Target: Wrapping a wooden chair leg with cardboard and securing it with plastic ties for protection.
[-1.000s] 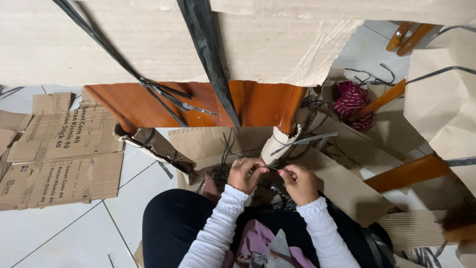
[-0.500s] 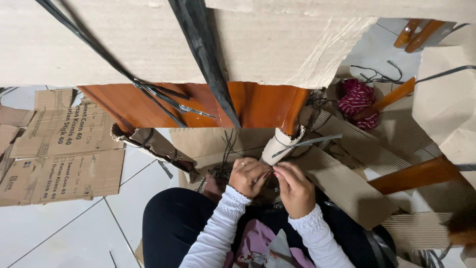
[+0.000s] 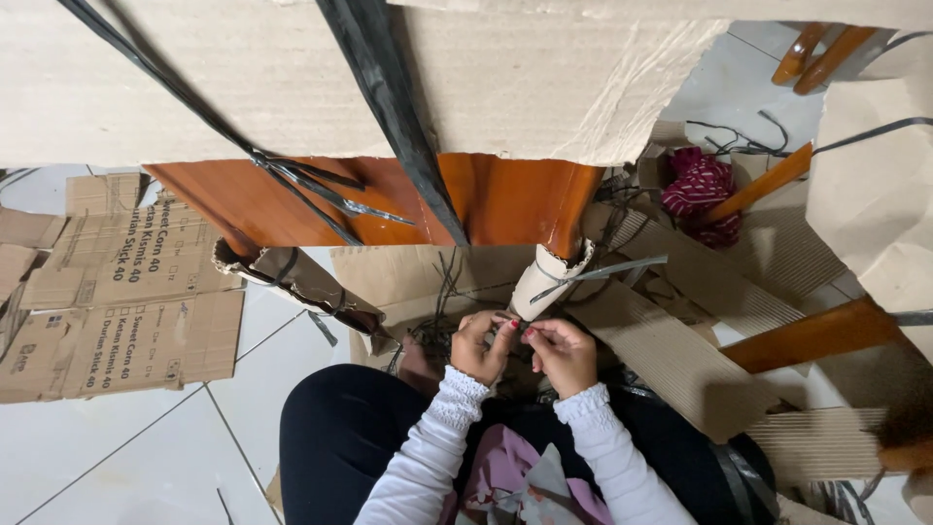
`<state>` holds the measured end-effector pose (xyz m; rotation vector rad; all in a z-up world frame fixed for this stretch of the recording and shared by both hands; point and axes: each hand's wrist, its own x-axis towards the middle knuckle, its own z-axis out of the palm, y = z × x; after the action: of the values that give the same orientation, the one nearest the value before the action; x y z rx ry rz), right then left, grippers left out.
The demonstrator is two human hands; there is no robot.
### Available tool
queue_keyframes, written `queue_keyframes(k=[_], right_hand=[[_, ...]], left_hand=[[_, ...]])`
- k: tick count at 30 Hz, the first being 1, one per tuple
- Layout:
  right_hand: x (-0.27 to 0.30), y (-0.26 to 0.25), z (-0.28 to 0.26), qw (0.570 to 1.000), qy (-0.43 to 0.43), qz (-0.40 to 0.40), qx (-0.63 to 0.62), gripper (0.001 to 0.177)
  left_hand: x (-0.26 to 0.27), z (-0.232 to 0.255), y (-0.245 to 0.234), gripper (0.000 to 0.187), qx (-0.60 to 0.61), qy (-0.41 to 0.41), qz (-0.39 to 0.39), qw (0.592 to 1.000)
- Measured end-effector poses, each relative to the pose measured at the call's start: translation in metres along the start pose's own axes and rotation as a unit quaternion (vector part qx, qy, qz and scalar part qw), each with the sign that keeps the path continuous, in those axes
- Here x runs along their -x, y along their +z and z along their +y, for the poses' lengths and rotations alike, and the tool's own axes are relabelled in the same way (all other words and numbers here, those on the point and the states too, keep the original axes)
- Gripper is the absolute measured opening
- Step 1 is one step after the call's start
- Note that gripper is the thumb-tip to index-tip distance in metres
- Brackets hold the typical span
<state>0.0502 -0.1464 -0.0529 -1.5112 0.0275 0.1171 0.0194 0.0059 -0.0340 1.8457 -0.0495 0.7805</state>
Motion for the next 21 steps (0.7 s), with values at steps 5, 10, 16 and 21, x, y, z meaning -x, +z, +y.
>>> queue_keyframes(k=[5,10,16,21], right_hand=[[-0.012,-0.004,0.027,0.999,0.026,0.039,-0.009,0.020],[-0.010,-0.003,0.008,0.985,-0.080,0.096,0.116,0.017],[-0.001,-0.003,-0.002,0.997,0.012,0.033,0.064,0.013],[0.010,0.007,-0.033,0.993,0.102,0.020,0.052,0.028]], left_hand=[[-0.002,0.014,-0.009,0.009,-0.060,0.057,-0.023,0.996],[-0.001,0.027,-0.013,0.008,-0.101,0.105,-0.036,0.989],[0.005,0.041,-0.012,0.029,-0.162,0.130,-0.032,0.978],[0.012,0.038,-0.011,0.046,-0.154,0.128,-0.049,0.979]])
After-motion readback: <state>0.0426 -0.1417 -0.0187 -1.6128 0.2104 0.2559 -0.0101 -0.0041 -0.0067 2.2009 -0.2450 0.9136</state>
